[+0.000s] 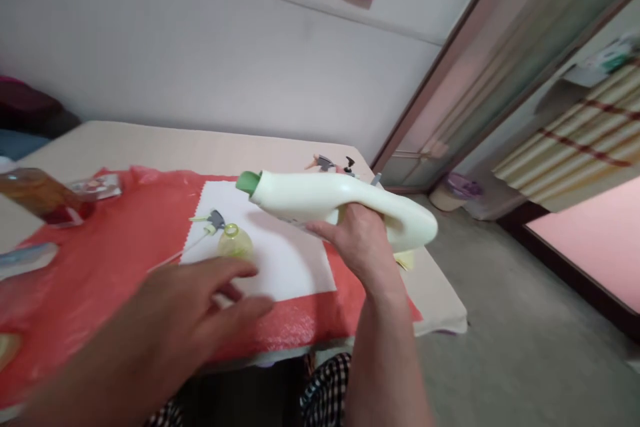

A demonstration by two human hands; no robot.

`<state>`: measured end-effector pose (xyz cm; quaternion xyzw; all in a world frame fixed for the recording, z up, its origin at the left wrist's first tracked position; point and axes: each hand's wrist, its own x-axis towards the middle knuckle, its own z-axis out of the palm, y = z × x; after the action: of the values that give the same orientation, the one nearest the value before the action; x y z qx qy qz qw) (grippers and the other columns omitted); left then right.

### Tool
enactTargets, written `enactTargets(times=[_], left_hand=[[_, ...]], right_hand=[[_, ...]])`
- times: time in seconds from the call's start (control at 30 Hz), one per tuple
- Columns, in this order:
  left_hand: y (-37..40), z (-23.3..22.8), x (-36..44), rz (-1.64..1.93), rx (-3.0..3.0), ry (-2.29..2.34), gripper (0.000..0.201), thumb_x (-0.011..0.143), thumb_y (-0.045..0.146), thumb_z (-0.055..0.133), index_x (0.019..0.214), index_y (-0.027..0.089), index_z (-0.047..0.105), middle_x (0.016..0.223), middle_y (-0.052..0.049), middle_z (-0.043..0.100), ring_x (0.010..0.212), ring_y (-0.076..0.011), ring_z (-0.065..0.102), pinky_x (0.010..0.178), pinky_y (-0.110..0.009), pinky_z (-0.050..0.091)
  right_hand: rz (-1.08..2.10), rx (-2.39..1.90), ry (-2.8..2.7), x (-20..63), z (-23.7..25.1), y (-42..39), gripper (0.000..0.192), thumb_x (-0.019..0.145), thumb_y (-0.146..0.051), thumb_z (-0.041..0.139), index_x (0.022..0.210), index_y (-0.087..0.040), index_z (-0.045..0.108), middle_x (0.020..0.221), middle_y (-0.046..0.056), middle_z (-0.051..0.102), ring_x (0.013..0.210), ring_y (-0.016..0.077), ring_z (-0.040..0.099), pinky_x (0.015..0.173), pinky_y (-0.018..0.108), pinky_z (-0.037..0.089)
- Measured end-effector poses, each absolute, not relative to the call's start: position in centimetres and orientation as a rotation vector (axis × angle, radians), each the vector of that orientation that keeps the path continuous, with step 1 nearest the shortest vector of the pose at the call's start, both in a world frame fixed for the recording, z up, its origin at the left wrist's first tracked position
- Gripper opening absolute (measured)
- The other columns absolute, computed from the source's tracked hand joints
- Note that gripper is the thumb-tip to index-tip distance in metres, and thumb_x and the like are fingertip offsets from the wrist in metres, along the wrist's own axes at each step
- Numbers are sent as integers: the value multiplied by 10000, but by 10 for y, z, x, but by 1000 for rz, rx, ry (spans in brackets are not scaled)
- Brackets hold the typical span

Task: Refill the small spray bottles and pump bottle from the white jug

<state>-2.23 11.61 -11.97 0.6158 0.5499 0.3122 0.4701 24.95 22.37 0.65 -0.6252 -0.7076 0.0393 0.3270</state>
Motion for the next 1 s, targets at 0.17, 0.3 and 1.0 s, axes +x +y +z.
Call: enactTargets(times=[0.17, 0.3, 1.0], left_hand=[[211, -33, 51, 1001, 882, 1217, 569, 758, 648, 658, 1100, 206, 548, 1227, -152, 613, 1106, -289, 609, 845, -384, 518], [207, -40, 75, 1135, 549, 923, 604, 775, 619, 685, 1205, 248, 480, 1398, -144, 514, 1241, -288, 551, 940, -397, 501], [218, -62, 77, 1146, 102, 894, 606, 841, 605, 605, 1305, 224, 523, 1331, -153, 595, 1091, -337, 671, 959, -446, 513]], right_hand=[[-60, -1593, -2050, 253, 7, 219, 717, 862, -622, 574, 1447, -220, 470, 1351, 150, 619, 1309, 387, 518, 1116, 607, 362], [-233, -1559, -2149, 255, -2, 221, 790, 886, -623, 529, 1530, -205, 348, 1374, 174, 595, 1297, 416, 525, 1055, 625, 421], [-694, -1382, -2357, 238, -13, 222, 687, 929, -429, 527, 1524, -144, 335, 1346, 230, 563, 1216, 432, 546, 1048, 618, 391]])
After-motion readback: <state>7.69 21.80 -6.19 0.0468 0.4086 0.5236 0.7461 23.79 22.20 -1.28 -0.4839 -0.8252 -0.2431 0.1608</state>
